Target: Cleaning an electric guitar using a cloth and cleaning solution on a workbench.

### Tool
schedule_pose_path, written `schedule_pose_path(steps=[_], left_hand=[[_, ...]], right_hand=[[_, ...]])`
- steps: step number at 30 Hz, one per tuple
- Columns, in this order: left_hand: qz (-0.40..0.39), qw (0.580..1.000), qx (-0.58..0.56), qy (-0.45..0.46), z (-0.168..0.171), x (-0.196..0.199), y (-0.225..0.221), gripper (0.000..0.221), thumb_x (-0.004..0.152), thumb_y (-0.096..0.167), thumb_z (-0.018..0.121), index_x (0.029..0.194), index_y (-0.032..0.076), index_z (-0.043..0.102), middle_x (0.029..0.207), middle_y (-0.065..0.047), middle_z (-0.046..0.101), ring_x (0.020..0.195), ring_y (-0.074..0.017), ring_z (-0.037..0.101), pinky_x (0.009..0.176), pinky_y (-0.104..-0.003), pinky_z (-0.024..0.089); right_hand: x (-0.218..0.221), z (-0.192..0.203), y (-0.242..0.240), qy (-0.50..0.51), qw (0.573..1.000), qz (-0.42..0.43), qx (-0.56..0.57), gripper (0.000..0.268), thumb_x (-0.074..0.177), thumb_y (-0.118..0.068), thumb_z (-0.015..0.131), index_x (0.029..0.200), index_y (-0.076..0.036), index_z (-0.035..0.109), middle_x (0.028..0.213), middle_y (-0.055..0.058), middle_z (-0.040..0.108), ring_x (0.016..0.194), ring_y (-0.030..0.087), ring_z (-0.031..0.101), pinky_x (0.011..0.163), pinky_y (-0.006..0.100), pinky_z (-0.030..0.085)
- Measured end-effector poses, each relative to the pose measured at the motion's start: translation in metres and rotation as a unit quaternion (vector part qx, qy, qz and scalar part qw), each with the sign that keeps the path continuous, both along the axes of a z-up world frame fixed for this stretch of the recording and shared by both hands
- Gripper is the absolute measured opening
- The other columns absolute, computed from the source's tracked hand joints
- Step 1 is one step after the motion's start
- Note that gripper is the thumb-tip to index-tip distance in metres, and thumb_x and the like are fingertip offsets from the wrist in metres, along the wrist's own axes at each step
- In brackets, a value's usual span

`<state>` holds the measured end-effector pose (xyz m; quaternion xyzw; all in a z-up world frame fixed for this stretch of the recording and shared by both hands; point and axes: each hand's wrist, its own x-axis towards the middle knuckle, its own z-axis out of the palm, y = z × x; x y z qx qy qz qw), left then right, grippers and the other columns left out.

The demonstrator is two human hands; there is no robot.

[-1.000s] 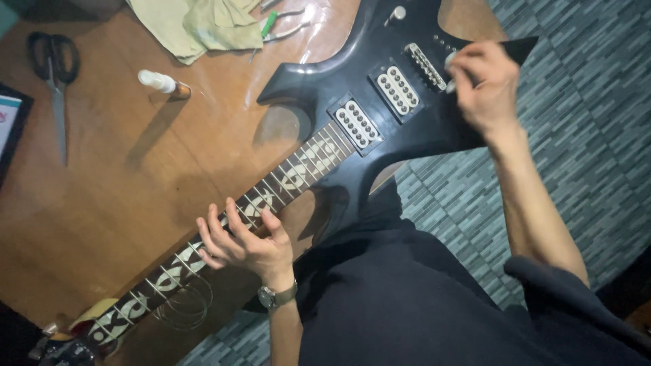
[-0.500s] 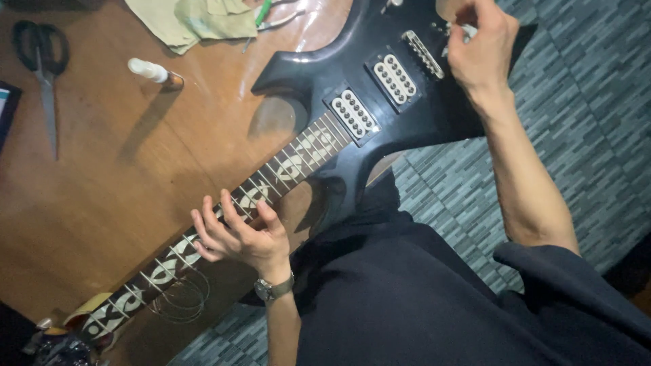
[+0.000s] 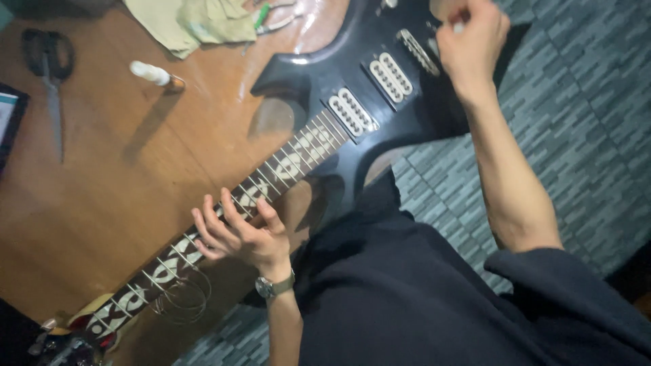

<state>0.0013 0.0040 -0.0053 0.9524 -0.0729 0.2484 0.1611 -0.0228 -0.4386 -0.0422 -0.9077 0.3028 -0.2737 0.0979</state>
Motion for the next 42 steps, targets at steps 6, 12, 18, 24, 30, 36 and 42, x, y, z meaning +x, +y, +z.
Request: schedule_pose_path(steps=[6,12,18,24,30,36,42], left_hand=[[-0.004,1.0,0.018,-0.013,0.004,0.002,0.003,0.054,0.106,0.049,0.041,0.124,0.008,0.072,0.132,-0.016,0.065,0.132,-0.0386,0.053,0.108,-0.055,0.028],[-0.004,1.0,0.002,-0.011,0.001,0.001,0.0,0.054,0.107,0.049,0.042,0.124,0.007,0.071,0.132,-0.017,0.065,0.133,-0.0401,0.052,0.111,-0.055,0.022],[-0.003,1.0,0.015,0.005,0.002,-0.001,0.001,0.052,0.107,0.047,0.045,0.126,0.006,0.071,0.134,-0.017,0.065,0.137,-0.0389,0.052,0.116,-0.052,0.014],[-0.071,0.989,0.022,0.126,0.023,-0.004,-0.018,0.057,0.103,0.042,0.056,0.145,0.004,0.06,0.156,-0.021,0.051,0.151,-0.0402,0.036,0.122,-0.063,0.002],[-0.332,0.912,0.038,0.238,0.04,0.012,-0.073,0.065,0.099,0.033,0.069,0.153,0.007,0.046,0.164,-0.023,0.032,0.155,-0.0398,0.026,0.124,-0.064,0.024],[-0.318,0.913,0.086,0.241,0.031,0.007,-0.083,0.068,0.102,0.04,0.063,0.16,0.014,0.037,0.168,-0.017,0.028,0.157,-0.0384,0.027,0.121,-0.071,0.022],[-0.313,0.915,0.121,0.222,0.026,0.006,-0.082,0.071,0.1,0.041,0.066,0.159,0.014,0.039,0.167,-0.019,0.03,0.156,-0.038,0.03,0.119,-0.07,0.028]], right_hand=[[-0.046,-0.008,-0.016,-0.006,0.996,0.057,-0.063,0.007,0.106,-0.012,0.073,0.104,-0.005,0.075,0.1,0.012,0.069,0.093,0.034,0.063,0.083,0.045,0.042],[-0.07,0.037,0.056,0.017,0.987,0.158,0.013,0.03,0.09,0.02,0.057,0.112,0.013,0.076,0.106,0.021,0.048,0.094,0.036,0.057,0.082,0.046,0.052],[-0.046,-0.001,-0.015,0.04,0.992,0.082,-0.087,0.017,0.096,-0.005,0.074,0.108,-0.008,0.086,0.092,0.015,0.062,0.084,0.037,0.058,0.073,0.047,0.044],[-0.059,0.016,0.041,0.026,0.988,0.135,-0.065,0.027,0.086,0.012,0.07,0.107,0.0,0.08,0.091,0.013,0.056,0.083,0.031,0.052,0.072,0.041,0.044],[-0.044,0.012,0.001,-0.013,0.993,0.115,-0.034,0.016,0.096,0.01,0.072,0.105,0.002,0.082,0.091,0.014,0.055,0.083,0.03,0.054,0.073,0.041,0.043],[-0.048,0.034,0.052,-0.026,0.977,0.212,-0.02,0.022,0.094,0.022,0.068,0.112,0.011,0.075,0.091,0.019,0.059,0.077,0.031,0.052,0.065,0.038,0.043],[-0.01,0.026,0.032,0.014,0.985,0.147,-0.086,0.022,0.092,0.019,0.065,0.107,0.01,0.077,0.088,0.015,0.051,0.077,0.028,0.051,0.058,0.036,0.044]])
